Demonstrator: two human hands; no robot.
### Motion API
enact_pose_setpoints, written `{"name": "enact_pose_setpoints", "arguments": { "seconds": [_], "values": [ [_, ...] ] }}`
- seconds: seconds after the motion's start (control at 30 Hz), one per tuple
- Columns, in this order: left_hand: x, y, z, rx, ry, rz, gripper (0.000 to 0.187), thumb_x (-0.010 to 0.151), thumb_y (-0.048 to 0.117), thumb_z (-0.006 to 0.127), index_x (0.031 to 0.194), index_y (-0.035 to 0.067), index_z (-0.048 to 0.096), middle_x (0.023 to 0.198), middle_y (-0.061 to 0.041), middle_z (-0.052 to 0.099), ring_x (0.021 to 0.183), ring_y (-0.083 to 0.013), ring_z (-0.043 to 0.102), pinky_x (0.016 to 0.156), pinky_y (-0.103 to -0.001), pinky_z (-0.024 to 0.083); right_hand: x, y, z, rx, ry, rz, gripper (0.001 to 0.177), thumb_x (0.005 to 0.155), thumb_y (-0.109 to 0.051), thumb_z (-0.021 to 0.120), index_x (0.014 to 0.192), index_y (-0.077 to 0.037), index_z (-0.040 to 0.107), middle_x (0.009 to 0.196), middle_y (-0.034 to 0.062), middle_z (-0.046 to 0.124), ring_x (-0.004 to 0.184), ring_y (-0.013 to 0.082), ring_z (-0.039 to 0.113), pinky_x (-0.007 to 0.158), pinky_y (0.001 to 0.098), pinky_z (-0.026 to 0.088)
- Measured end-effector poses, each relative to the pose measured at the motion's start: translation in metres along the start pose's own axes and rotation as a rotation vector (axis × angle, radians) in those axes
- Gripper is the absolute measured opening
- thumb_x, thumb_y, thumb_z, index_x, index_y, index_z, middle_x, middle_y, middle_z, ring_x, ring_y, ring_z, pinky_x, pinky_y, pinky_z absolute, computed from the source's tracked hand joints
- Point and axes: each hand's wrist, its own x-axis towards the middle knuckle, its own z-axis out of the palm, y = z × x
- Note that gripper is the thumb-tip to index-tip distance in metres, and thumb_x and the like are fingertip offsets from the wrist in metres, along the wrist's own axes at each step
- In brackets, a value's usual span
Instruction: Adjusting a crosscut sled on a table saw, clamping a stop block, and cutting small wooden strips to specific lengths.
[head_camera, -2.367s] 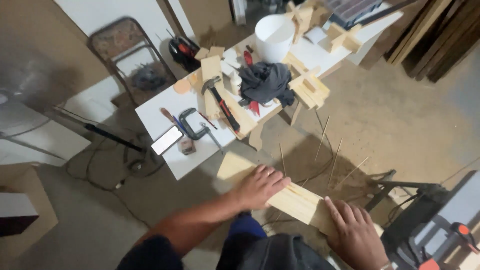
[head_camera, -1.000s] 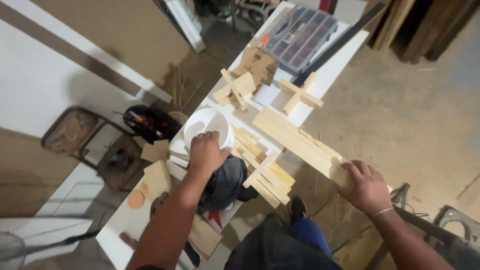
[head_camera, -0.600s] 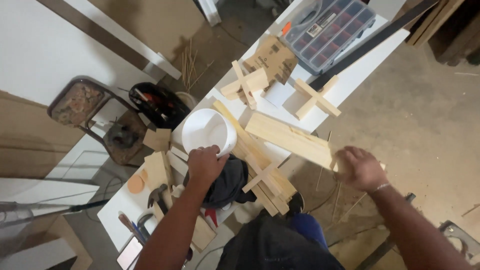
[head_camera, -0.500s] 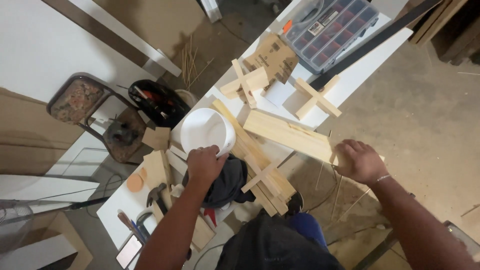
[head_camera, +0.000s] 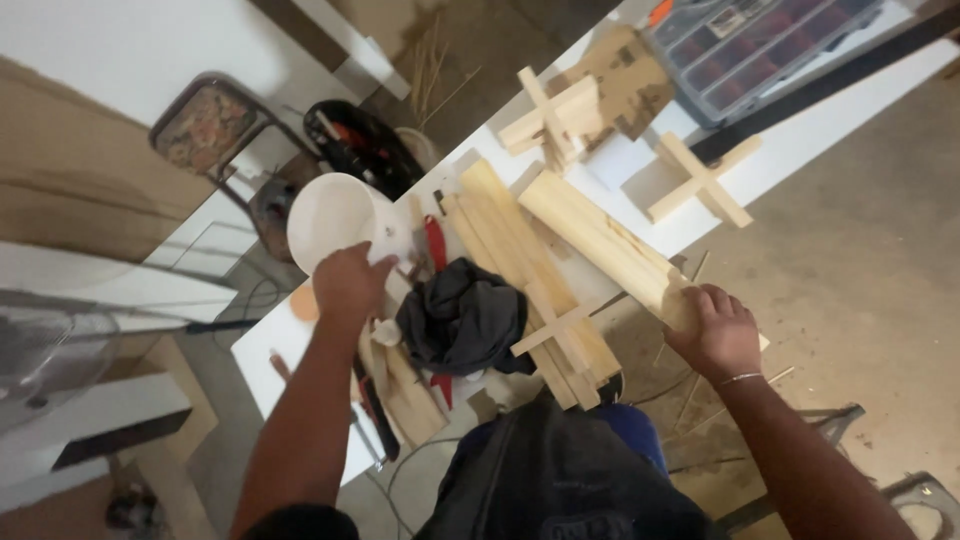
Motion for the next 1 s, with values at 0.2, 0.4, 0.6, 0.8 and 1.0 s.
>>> {"name": "enact_pose_setpoints", "arguments": {
  "seconds": [0.2, 0.4, 0.6, 0.8, 1.0],
  "values": [
    [-0.032, -0.05, -0.01, -0.097, -0.101, -0.116, 0.06, 0.094, 0.06, 0.063, 0.126, 0.009, 0.073, 0.106, -0.02, 0.077, 0.105, -0.0449, 0.071, 0.09, -0.055, 0.053, 0.007, -0.054, 0.004, -0.069, 0.294, -0.005, 0.073, 0.068, -0.074, 0.072, 0.124, -0.028, 0.065, 0.119, -0.0006, 0.069, 0.098, 0.0231, 0.074, 0.084, 0.0367, 0.058],
    [-0.055, -0.072, 0.011, -0.159, -0.126, -0.165, 0.055, 0.093, 0.061, 0.063, 0.12, 0.014, 0.076, 0.099, -0.017, 0.078, 0.104, -0.0418, 0.072, 0.09, -0.052, 0.054, 0.017, -0.095, -0.02, -0.076, 0.3, 0.016, 0.08, 0.067, -0.075, 0.072, 0.127, -0.022, 0.063, 0.113, 0.0034, 0.069, 0.091, 0.0255, 0.075, 0.082, 0.0352, 0.059],
    [-0.061, -0.057, 0.021, -0.121, 0.015, 0.054, 0.06, 0.097, 0.064, 0.06, 0.108, 0.007, 0.076, 0.09, -0.02, 0.075, 0.094, -0.0428, 0.072, 0.085, -0.052, 0.056, 0.006, -0.107, -0.046, 0.15, -0.025, 0.052, 0.093, 0.071, -0.047, 0.081, 0.152, -0.012, 0.05, 0.142, 0.0155, 0.054, 0.141, 0.0361, 0.047, 0.115, 0.0597, 0.038],
    [-0.035, -0.028, 0.037, 0.057, 0.08, 0.288, 0.039, 0.098, 0.051, 0.06, 0.105, 0.015, 0.073, 0.085, -0.01, 0.073, 0.086, -0.0342, 0.073, 0.08, -0.048, 0.056, -0.013, -0.149, -0.065, 0.321, -0.132, -0.162, 0.058, 0.077, -0.051, 0.076, 0.128, -0.025, 0.067, 0.103, 0.0019, 0.073, 0.101, 0.0259, 0.072, 0.095, 0.0397, 0.055],
    [-0.026, 0.003, 0.042, 0.15, 0.114, 0.403, 0.043, 0.103, 0.053, 0.048, 0.099, 0.017, 0.071, 0.086, -0.004, 0.073, 0.087, -0.0285, 0.074, 0.084, -0.043, 0.055, -0.004, -0.168, -0.055, -0.066, 0.031, -0.517, 0.071, 0.084, -0.034, 0.055, 0.152, -0.017, 0.046, 0.087, 0.0034, 0.064, 0.054, 0.0238, 0.065, 0.047, 0.0465, 0.05]
  ]
}}
